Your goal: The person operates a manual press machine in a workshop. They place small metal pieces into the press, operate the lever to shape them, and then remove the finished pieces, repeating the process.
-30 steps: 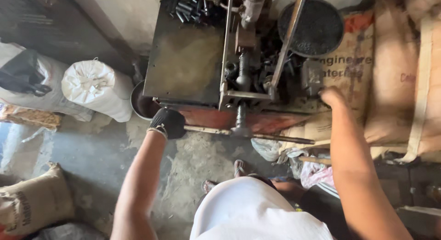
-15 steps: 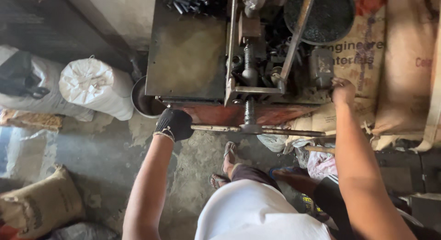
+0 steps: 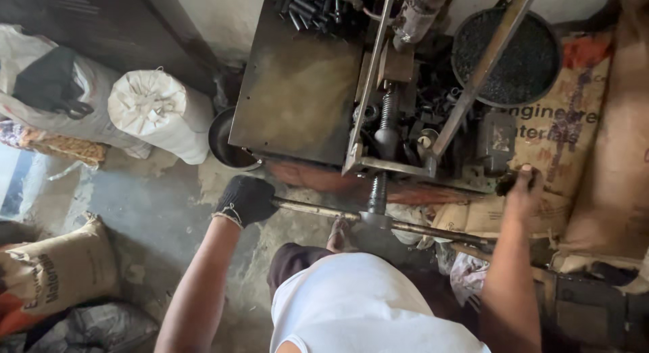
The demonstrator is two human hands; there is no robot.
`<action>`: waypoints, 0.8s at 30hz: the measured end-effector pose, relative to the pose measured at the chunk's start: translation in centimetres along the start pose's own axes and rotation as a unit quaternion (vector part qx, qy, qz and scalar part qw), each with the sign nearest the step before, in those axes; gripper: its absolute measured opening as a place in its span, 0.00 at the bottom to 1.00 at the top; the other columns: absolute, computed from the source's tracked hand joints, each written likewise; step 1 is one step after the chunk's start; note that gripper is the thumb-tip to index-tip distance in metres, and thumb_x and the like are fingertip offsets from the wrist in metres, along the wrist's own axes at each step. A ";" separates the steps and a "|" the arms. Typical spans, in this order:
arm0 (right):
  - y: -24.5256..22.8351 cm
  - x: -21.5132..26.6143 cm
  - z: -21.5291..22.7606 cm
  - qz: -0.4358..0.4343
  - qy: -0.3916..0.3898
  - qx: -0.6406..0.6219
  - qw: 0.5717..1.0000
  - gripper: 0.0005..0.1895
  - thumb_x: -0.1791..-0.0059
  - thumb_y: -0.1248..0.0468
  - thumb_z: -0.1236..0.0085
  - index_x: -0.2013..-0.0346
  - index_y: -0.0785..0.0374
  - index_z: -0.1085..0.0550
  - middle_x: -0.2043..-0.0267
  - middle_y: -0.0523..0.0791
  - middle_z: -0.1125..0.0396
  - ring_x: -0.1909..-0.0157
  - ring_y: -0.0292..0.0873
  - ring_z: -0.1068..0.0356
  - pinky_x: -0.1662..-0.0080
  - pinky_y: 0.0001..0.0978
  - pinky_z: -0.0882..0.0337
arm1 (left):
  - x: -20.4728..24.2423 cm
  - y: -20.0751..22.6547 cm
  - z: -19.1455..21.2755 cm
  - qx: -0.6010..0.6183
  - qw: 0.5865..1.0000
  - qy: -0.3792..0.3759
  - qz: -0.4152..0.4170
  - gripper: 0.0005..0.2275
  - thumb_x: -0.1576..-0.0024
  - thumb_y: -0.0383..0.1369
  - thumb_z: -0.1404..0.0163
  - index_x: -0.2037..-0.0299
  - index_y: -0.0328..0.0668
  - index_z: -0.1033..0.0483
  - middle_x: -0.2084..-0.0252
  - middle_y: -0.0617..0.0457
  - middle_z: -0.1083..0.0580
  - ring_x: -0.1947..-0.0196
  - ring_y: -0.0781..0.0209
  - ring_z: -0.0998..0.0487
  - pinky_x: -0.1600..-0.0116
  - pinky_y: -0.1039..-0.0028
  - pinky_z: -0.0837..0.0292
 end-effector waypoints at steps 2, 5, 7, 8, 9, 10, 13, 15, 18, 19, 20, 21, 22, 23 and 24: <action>0.3 1.0 0.3 -0.024 -0.059 0.024 0.998 0.25 0.37 0.48 0.49 0.39 0.67 0.30 0.47 0.50 0.30 0.48 0.49 0.31 0.46 0.41 0.34 | -0.1 0.0 -0.2 -0.006 1.000 -0.020 0.000 0.11 0.54 0.45 0.45 0.77 0.49 0.17 0.73 0.47 0.21 0.69 0.44 0.19 0.63 0.55 0.25; -1.6 4.0 1.3 0.064 -0.070 0.035 0.995 0.25 0.39 0.49 0.49 0.41 0.70 0.29 0.48 0.50 0.27 0.49 0.48 0.28 0.45 0.43 0.29 | -0.1 0.0 -0.2 0.010 0.999 -0.030 0.003 0.11 0.54 0.45 0.45 0.76 0.50 0.17 0.72 0.47 0.21 0.68 0.44 0.19 0.61 0.54 0.25; 2.8 8.0 2.0 -0.176 -0.005 -0.032 0.984 0.21 0.44 0.49 0.39 0.52 0.66 0.24 0.60 0.48 0.29 0.61 0.46 0.32 0.58 0.42 0.31 | -0.1 0.1 0.1 0.019 1.000 -0.005 -0.010 0.10 0.55 0.44 0.45 0.76 0.49 0.17 0.72 0.48 0.20 0.68 0.45 0.19 0.60 0.54 0.26; 5.4 11.3 1.3 -0.339 -0.009 -0.163 0.926 0.18 0.45 0.46 0.41 0.62 0.58 0.25 0.67 0.43 0.31 0.65 0.43 0.31 0.62 0.38 0.30 | -0.1 0.2 0.1 0.023 1.000 0.005 -0.016 0.10 0.56 0.43 0.45 0.76 0.48 0.17 0.72 0.49 0.20 0.68 0.45 0.18 0.60 0.53 0.26; 6.8 14.5 -0.5 -0.486 -0.010 -0.289 0.825 0.17 0.46 0.44 0.44 0.71 0.50 0.27 0.74 0.39 0.32 0.69 0.41 0.30 0.66 0.35 0.30 | -0.2 0.2 -0.3 0.026 0.999 -0.017 -0.015 0.09 0.56 0.42 0.45 0.75 0.49 0.17 0.72 0.49 0.20 0.67 0.45 0.19 0.60 0.54 0.26; 6.4 15.4 -1.3 -0.482 0.016 -0.392 0.783 0.20 0.49 0.43 0.48 0.76 0.51 0.30 0.78 0.39 0.35 0.71 0.41 0.30 0.67 0.38 0.29 | -0.4 0.1 -0.7 0.028 0.999 -0.040 -0.014 0.08 0.55 0.41 0.46 0.75 0.50 0.17 0.71 0.49 0.21 0.67 0.45 0.19 0.59 0.54 0.26; 4.7 17.3 -3.5 -0.463 0.024 -0.572 0.677 0.22 0.43 0.44 0.52 0.74 0.53 0.30 0.77 0.39 0.35 0.73 0.41 0.31 0.63 0.38 0.27 | -0.6 0.2 -0.8 0.044 0.997 -0.055 -0.040 0.08 0.54 0.40 0.47 0.75 0.51 0.17 0.71 0.49 0.20 0.66 0.46 0.19 0.58 0.55 0.26; 2.0 17.2 -4.3 -0.411 -0.012 -0.712 0.569 0.24 0.39 0.44 0.54 0.73 0.54 0.31 0.77 0.39 0.35 0.75 0.41 0.31 0.60 0.38 0.26 | -0.4 0.0 -1.1 0.059 0.996 -0.050 -0.055 0.08 0.54 0.40 0.47 0.76 0.51 0.17 0.71 0.49 0.20 0.66 0.47 0.19 0.57 0.56 0.26; -2.2 15.1 -3.5 -0.267 -0.106 -0.659 0.696 0.21 0.40 0.43 0.59 0.59 0.54 0.27 0.68 0.40 0.31 0.73 0.40 0.29 0.62 0.37 0.25 | -0.6 -0.8 -3.5 0.092 0.992 -0.063 -0.051 0.08 0.55 0.40 0.47 0.74 0.52 0.17 0.70 0.49 0.20 0.66 0.46 0.18 0.58 0.55 0.25; -3.9 13.8 -2.3 -0.189 -0.112 -0.553 0.803 0.27 0.44 0.41 0.61 0.48 0.54 0.23 0.60 0.41 0.27 0.70 0.39 0.27 0.66 0.36 0.26 | -0.9 -1.2 -4.9 0.108 0.990 -0.080 -0.049 0.08 0.54 0.41 0.47 0.73 0.51 0.17 0.69 0.49 0.20 0.66 0.45 0.19 0.59 0.54 0.25; -5.6 12.5 -1.4 -0.136 -0.086 -0.475 0.865 0.26 0.45 0.42 0.60 0.48 0.54 0.23 0.60 0.42 0.26 0.69 0.40 0.27 0.66 0.37 0.26 | -1.4 -1.5 -6.5 0.125 0.986 -0.096 -0.048 0.09 0.54 0.42 0.47 0.72 0.51 0.17 0.68 0.48 0.20 0.66 0.44 0.19 0.61 0.54 0.25; -7.3 12.4 0.1 -0.099 -0.049 -0.400 0.910 0.25 0.45 0.43 0.59 0.48 0.54 0.23 0.60 0.42 0.26 0.69 0.40 0.27 0.65 0.37 0.26 | -1.8 -1.5 -8.6 0.123 0.983 -0.123 -0.051 0.11 0.51 0.44 0.48 0.71 0.51 0.16 0.68 0.48 0.20 0.65 0.44 0.19 0.60 0.54 0.25; -9.4 12.7 0.5 -0.075 -0.039 -0.367 0.926 0.25 0.46 0.44 0.58 0.49 0.55 0.23 0.61 0.42 0.26 0.68 0.41 0.27 0.65 0.38 0.26 | -2.4 -1.4 -10.8 0.121 0.980 -0.150 -0.054 0.12 0.48 0.46 0.49 0.70 0.51 0.16 0.67 0.47 0.20 0.64 0.45 0.18 0.59 0.54 0.25; -11.8 13.3 0.6 -0.050 -0.035 -0.333 0.941 0.24 0.46 0.44 0.57 0.49 0.55 0.23 0.61 0.43 0.26 0.67 0.41 0.27 0.64 0.38 0.26 | -3.1 -1.2 -12.5 0.149 0.977 -0.145 -0.050 0.13 0.47 0.46 0.49 0.68 0.50 0.15 0.66 0.47 0.20 0.64 0.44 0.18 0.58 0.54 0.25; -14.5 14.2 0.5 -0.025 -0.034 -0.302 0.952 0.23 0.47 0.45 0.56 0.49 0.55 0.23 0.61 0.43 0.26 0.67 0.42 0.26 0.64 0.38 0.26 | -3.7 -1.0 -14.0 0.177 0.973 -0.140 -0.045 0.14 0.46 0.47 0.49 0.65 0.50 0.15 0.65 0.46 0.20 0.63 0.43 0.18 0.57 0.54 0.25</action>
Point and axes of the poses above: each hand's wrist, its own x-axis away from the middle knuckle, its own z-axis out of the back of the hand, y = z × x, the point moved 9 cm from there along -x, towards the middle knuckle
